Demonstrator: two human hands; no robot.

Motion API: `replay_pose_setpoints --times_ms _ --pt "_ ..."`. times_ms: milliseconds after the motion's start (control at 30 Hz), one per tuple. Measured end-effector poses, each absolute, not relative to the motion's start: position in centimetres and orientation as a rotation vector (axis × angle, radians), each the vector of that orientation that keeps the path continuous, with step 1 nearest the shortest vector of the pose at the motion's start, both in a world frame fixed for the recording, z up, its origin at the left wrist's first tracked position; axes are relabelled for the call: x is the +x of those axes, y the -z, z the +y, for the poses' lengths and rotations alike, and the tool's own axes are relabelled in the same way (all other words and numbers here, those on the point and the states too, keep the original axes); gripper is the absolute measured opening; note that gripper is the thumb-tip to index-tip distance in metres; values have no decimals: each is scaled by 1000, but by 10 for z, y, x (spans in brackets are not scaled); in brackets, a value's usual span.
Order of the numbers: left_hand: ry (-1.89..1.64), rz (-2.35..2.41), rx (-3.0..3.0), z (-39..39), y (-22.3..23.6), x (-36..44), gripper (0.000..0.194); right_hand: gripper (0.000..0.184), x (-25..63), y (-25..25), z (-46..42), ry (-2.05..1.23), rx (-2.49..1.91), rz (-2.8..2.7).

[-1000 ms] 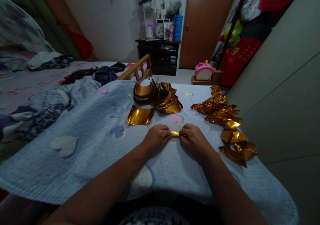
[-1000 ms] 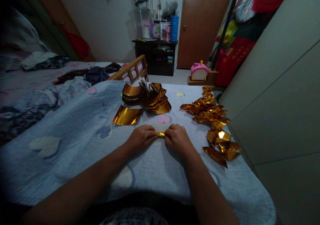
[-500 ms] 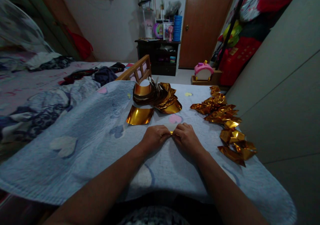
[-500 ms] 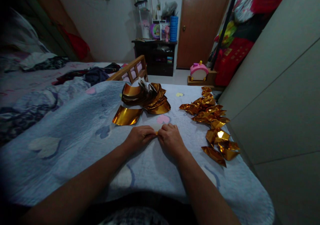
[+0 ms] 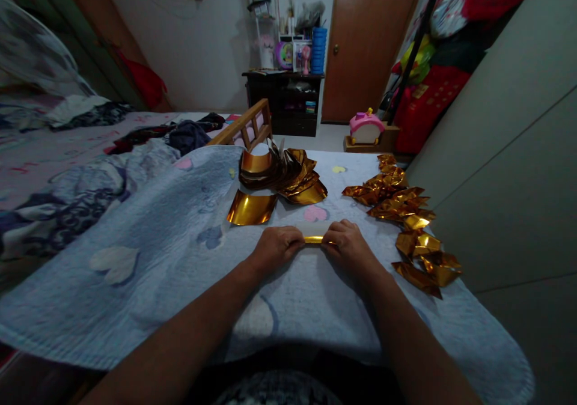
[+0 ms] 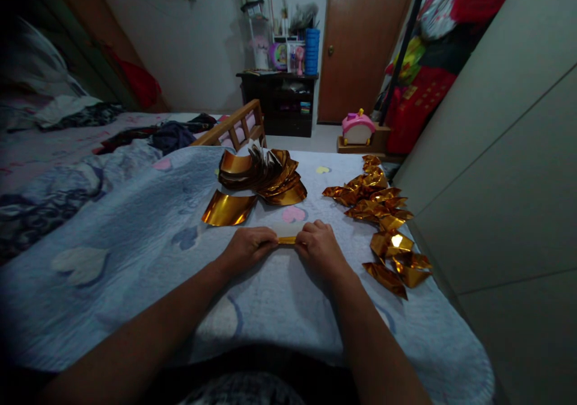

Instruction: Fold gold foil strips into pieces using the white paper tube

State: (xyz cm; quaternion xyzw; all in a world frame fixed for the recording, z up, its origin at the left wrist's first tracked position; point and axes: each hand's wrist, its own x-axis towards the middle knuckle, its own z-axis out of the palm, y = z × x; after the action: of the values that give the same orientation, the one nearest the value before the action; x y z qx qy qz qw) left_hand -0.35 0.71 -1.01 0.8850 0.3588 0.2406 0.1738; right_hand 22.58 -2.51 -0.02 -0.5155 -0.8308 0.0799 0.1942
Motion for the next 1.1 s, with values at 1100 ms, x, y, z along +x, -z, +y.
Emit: replay_pose_setpoints --times_ms 1100 --pt "-816 950 2403 9 4 -1 11 19 234 0 -21 -258 -1452 -2125"
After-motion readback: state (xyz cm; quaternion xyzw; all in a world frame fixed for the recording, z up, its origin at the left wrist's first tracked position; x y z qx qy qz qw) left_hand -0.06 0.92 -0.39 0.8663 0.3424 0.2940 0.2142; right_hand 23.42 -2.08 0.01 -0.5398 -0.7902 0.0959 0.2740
